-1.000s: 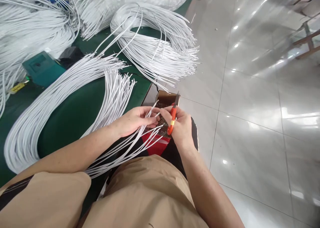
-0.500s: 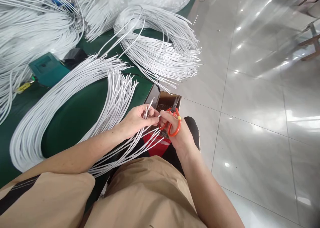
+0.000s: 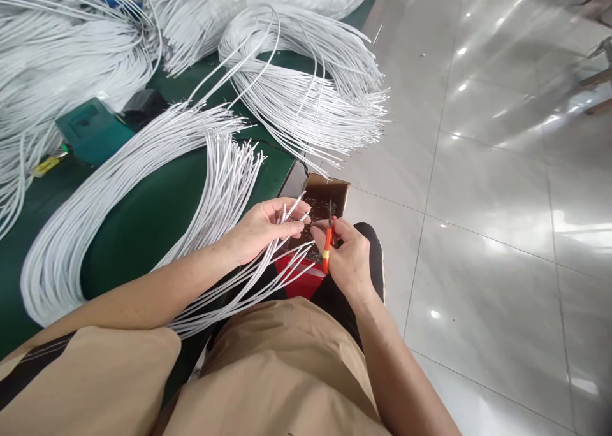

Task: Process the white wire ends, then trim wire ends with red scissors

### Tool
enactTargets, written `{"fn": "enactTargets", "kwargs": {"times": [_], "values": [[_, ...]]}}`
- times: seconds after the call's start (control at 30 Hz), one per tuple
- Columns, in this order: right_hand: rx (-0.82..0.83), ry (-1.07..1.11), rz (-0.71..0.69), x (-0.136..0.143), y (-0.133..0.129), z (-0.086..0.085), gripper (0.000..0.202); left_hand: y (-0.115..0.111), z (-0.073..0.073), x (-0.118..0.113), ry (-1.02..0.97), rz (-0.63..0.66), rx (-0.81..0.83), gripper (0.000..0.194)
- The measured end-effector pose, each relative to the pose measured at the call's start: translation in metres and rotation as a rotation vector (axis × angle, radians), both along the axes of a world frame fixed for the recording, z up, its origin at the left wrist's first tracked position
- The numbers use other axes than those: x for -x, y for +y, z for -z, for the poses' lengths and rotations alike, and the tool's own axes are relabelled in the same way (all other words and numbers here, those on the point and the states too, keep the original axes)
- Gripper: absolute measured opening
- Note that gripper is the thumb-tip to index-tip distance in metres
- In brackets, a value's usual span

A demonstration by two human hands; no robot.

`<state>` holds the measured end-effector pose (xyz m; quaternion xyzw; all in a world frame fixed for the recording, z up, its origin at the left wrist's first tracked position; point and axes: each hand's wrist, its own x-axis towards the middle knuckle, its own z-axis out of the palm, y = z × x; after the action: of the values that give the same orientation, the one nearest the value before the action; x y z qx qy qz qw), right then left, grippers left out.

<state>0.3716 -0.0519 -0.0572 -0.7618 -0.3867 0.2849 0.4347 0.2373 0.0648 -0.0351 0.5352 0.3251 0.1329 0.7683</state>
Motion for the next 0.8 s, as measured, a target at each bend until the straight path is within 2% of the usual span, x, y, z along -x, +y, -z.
{"fn": "enactTargets", "kwargs": {"times": [0.1, 0.23, 0.4, 0.6, 0.8], "values": [[0.038, -0.286, -0.066, -0.002, -0.002, 0.006, 0.025, 0.0, 0.0, 0.001, 0.025, 0.02, -0.002, 0.038], [0.052, -0.5, -0.091, -0.004, -0.004, 0.011, 0.03, 0.001, -0.001, 0.001, 0.053, 0.028, -0.008, 0.042], [0.052, -0.638, -0.119, -0.005, -0.006, 0.012, 0.023, 0.001, -0.003, -0.001, 0.085, 0.015, 0.009, 0.043], [0.068, -0.805, -0.163, -0.005, -0.01, 0.006, 0.017, 0.001, -0.002, 0.0, 0.084, 0.008, 0.033, 0.04], [0.074, -0.895, -0.158, -0.003, -0.012, 0.004, 0.019, 0.0, -0.002, -0.001, 0.089, -0.009, 0.008, 0.041]]}}
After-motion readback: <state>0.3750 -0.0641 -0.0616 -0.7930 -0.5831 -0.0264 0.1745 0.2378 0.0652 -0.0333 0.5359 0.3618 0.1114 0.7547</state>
